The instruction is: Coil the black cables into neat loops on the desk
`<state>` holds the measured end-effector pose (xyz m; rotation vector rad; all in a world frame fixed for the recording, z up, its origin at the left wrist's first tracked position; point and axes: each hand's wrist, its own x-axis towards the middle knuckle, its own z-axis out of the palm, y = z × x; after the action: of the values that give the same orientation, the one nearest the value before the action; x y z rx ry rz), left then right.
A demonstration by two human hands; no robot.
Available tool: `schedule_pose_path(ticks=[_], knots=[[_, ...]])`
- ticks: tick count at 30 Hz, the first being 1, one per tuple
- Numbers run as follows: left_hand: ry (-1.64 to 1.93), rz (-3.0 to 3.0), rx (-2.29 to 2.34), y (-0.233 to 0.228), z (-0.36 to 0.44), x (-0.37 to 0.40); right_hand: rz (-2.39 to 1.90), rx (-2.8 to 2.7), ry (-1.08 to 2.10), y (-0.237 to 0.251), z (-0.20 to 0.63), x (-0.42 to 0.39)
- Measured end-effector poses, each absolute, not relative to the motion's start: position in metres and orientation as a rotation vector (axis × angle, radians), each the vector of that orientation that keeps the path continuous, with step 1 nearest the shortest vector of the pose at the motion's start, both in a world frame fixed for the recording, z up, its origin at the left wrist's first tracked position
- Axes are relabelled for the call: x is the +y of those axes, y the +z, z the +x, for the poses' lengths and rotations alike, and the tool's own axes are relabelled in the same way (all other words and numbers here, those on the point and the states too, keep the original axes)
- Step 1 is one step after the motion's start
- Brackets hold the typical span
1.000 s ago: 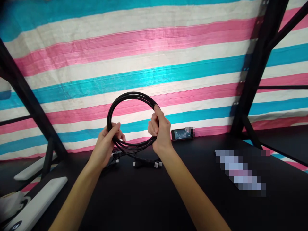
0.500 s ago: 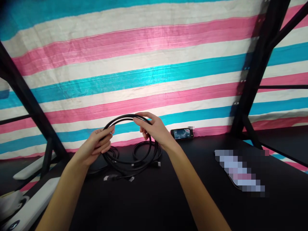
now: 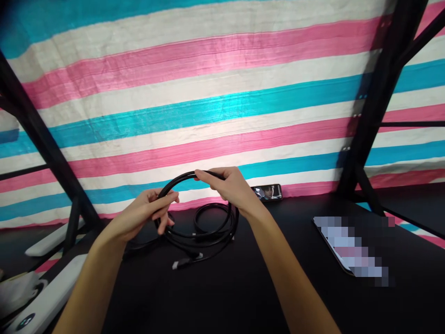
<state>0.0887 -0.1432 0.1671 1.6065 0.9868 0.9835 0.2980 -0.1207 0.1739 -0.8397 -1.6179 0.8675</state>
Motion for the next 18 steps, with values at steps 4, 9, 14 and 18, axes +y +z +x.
schedule_pose_path(ticks=[4, 9, 14, 18], knots=[[0.907, 1.698, 1.039, 0.165, 0.09, -0.14, -0.85, -1.579, 0.656, 0.175, 0.298, -0.12], [0.812, 1.785, 1.181, 0.163, 0.094, -0.138, -0.82, -1.519, 0.488, 0.176, 0.297, -0.12], [0.762, 1.875, 1.272, 0.16, 0.083, -0.135, -0.866, -1.63, 0.378, 0.179, 0.299, -0.127], [0.768, 1.864, 1.331, 0.163, 0.075, -0.136, -0.93, -1.72, 0.313, 0.179, 0.302, -0.13]])
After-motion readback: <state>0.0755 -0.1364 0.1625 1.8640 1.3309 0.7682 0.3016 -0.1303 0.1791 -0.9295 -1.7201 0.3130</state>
